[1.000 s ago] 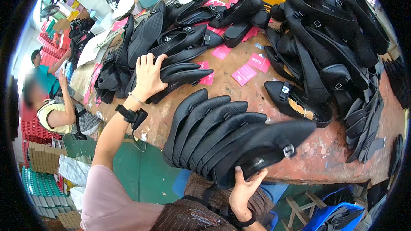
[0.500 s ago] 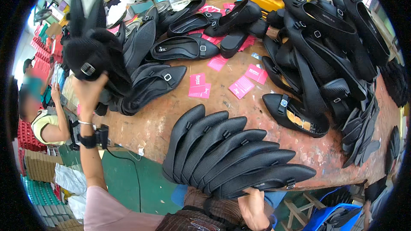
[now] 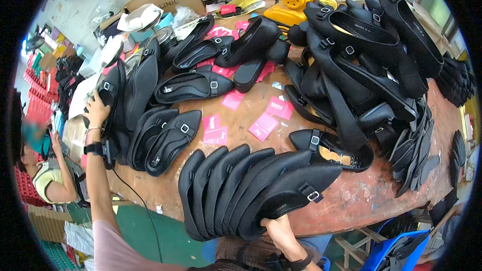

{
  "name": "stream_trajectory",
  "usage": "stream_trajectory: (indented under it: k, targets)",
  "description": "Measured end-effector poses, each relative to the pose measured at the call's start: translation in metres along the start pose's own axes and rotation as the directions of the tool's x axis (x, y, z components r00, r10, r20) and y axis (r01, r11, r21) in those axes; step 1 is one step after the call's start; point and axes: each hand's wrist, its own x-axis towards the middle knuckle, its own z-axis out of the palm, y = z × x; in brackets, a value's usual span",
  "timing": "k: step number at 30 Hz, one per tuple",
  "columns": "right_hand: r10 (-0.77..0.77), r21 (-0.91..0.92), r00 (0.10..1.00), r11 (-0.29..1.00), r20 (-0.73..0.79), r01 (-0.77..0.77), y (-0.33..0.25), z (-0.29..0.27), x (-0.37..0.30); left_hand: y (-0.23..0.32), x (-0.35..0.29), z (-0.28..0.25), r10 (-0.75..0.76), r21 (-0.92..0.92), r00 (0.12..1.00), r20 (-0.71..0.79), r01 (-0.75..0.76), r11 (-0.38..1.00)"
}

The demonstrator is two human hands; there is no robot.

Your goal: Manually inserting and pressing insoles into shoes at a shoe manufacturing facility.

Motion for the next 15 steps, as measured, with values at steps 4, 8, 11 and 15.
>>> stream_trajectory:
  k: [4, 8, 11, 15]
  targets:
    - [-0.091, 0.12, 0.99, 0.987, -0.11, 0.104, 0.024, -0.015, 0.017, 0.159, -0.068, -0.072, 0.391, -0.312, 0.684, -0.616, -0.667, 0.677]
    - [-0.104, 0.247, 0.99, 0.961, -0.095, 0.124, 0.063, -0.026, 0.032, 0.246, -0.073, -0.078, 0.89, -0.204, 0.431, -0.145, -0.894, 0.4]
    - [-0.063, 0.203, 0.997, 0.976, -0.053, 0.073, 0.068, -0.027, 0.035, 0.274, -0.061, -0.073, 0.775, -0.185, 0.525, 0.352, -0.773, 0.607]
    - [-0.132, 0.241, 0.987, 0.959, -0.096, 0.152, 0.062, -0.025, 0.033, 0.259, -0.037, -0.052, 0.848, -0.225, 0.496, 0.186, -0.819, 0.528]
